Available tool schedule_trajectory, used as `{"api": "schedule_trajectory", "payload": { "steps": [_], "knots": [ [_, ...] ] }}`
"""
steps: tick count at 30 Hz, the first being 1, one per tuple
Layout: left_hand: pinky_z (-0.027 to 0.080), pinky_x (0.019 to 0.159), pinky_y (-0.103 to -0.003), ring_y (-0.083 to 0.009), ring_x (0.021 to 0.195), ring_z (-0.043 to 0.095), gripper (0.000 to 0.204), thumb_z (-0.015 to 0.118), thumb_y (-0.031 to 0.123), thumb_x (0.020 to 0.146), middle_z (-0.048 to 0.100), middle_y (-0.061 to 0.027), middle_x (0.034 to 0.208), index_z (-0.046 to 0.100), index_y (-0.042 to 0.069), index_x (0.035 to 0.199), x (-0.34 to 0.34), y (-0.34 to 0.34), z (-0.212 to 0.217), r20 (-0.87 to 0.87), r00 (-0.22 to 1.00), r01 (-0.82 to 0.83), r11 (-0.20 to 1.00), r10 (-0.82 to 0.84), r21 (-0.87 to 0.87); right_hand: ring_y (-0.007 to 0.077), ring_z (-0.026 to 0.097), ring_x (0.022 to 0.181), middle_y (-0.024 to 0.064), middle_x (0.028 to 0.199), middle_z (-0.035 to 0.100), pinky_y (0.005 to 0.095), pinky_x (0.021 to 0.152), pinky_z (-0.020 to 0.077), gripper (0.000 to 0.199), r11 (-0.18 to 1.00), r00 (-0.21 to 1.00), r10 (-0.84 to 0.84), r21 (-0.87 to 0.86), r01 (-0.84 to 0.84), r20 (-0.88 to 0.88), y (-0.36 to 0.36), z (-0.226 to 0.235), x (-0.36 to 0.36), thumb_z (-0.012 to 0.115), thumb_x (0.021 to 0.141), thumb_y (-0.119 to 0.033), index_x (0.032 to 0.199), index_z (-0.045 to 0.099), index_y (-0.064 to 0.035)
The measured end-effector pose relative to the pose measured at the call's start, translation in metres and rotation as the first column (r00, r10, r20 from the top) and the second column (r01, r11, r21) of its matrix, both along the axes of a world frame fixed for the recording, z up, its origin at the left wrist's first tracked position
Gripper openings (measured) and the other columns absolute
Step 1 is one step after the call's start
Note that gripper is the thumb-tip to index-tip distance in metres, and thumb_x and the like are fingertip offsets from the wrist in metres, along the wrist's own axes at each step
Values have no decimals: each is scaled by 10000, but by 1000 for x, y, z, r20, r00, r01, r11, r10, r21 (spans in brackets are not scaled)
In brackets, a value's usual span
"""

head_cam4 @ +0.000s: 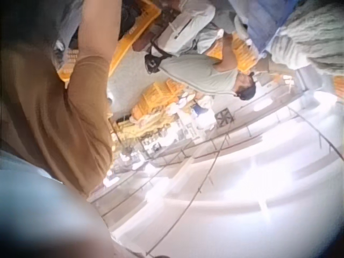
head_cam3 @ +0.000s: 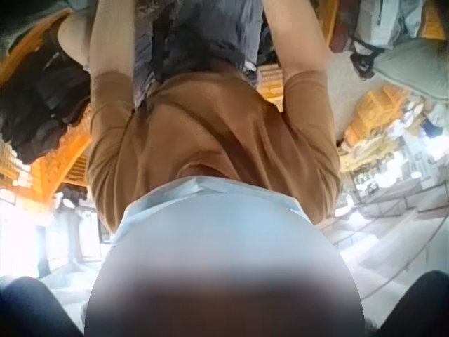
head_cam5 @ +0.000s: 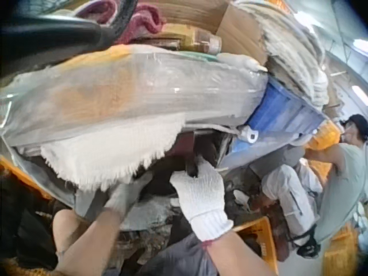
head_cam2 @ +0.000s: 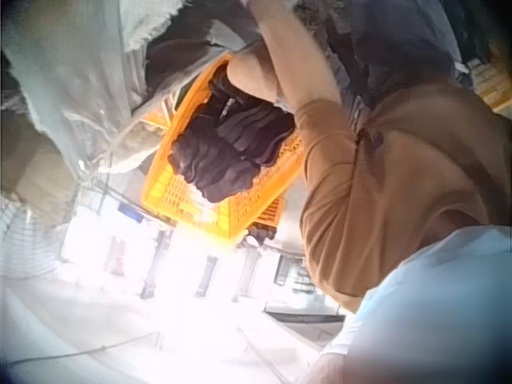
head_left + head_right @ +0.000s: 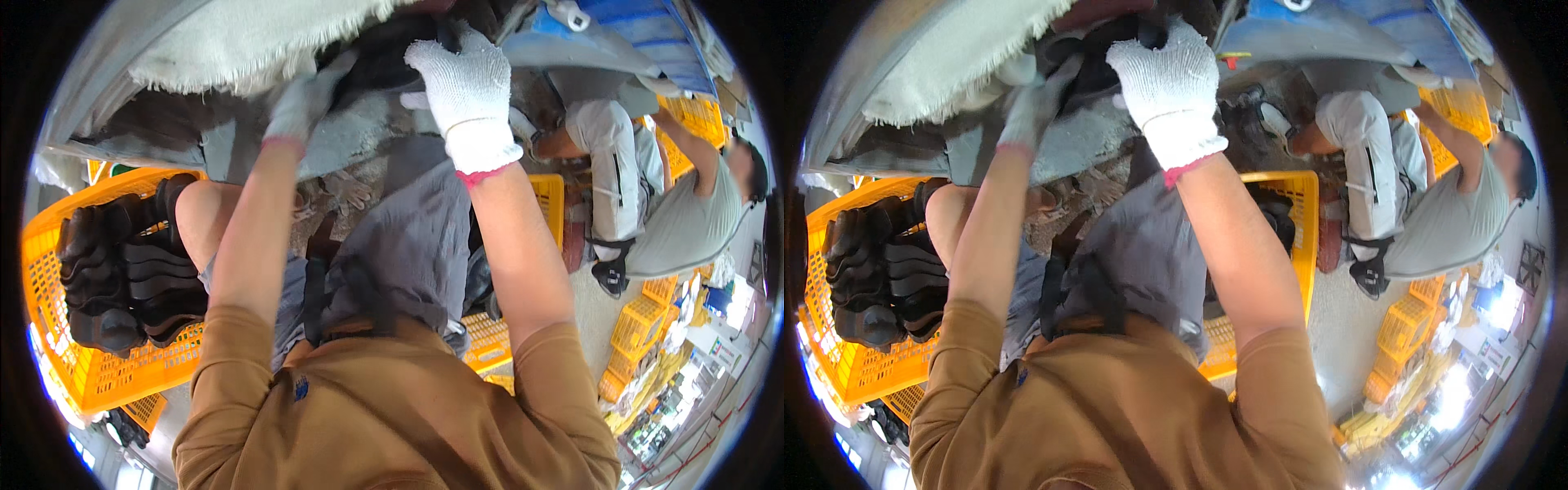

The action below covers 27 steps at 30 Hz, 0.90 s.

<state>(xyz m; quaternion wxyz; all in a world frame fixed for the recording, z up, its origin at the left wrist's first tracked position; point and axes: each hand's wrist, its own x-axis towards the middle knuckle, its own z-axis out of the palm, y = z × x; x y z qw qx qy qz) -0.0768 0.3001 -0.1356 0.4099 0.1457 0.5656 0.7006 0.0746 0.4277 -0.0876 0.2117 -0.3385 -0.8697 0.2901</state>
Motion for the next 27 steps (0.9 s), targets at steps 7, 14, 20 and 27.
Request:
{"api": "schedule_trajectory", "payload": {
  "steps": [7,14,20,27],
  "knots": [
    [536,1056,-380,-205,1162,661,603,791,386,1004,706,-131,1306,627,-17,1422,43,-12,12,195,978,55,994,-73,99,422,735,1027,236,1140,769,479,910,569,479,923,973,21,-370,-108,-231,-40,69,-7,807,815,-319,1134,738,32],
    [560,1108,-448,-276,1274,678,598,633,475,1085,697,-137,1381,605,3,1451,31,-12,-14,336,911,195,968,-238,157,397,598,1322,142,1440,667,590,1165,407,529,711,818,239,479,-515,523,-88,60,42,736,839,-213,1358,717,-112],
    [614,662,-462,-289,771,725,837,601,906,865,703,-111,884,653,91,1046,32,-53,-11,742,670,-240,935,-36,262,301,774,1010,126,1153,789,447,987,567,524,794,905,419,453,-405,75,-147,2,61,789,860,-132,1378,721,-89],
    [527,1036,-455,-341,1178,671,619,437,577,1108,693,-185,1236,585,18,1330,10,-27,-56,-317,874,-335,929,369,160,356,753,818,141,906,777,409,703,601,183,667,949,278,680,-304,151,-114,28,-48,727,973,-317,990,771,-141]
  ]
}}
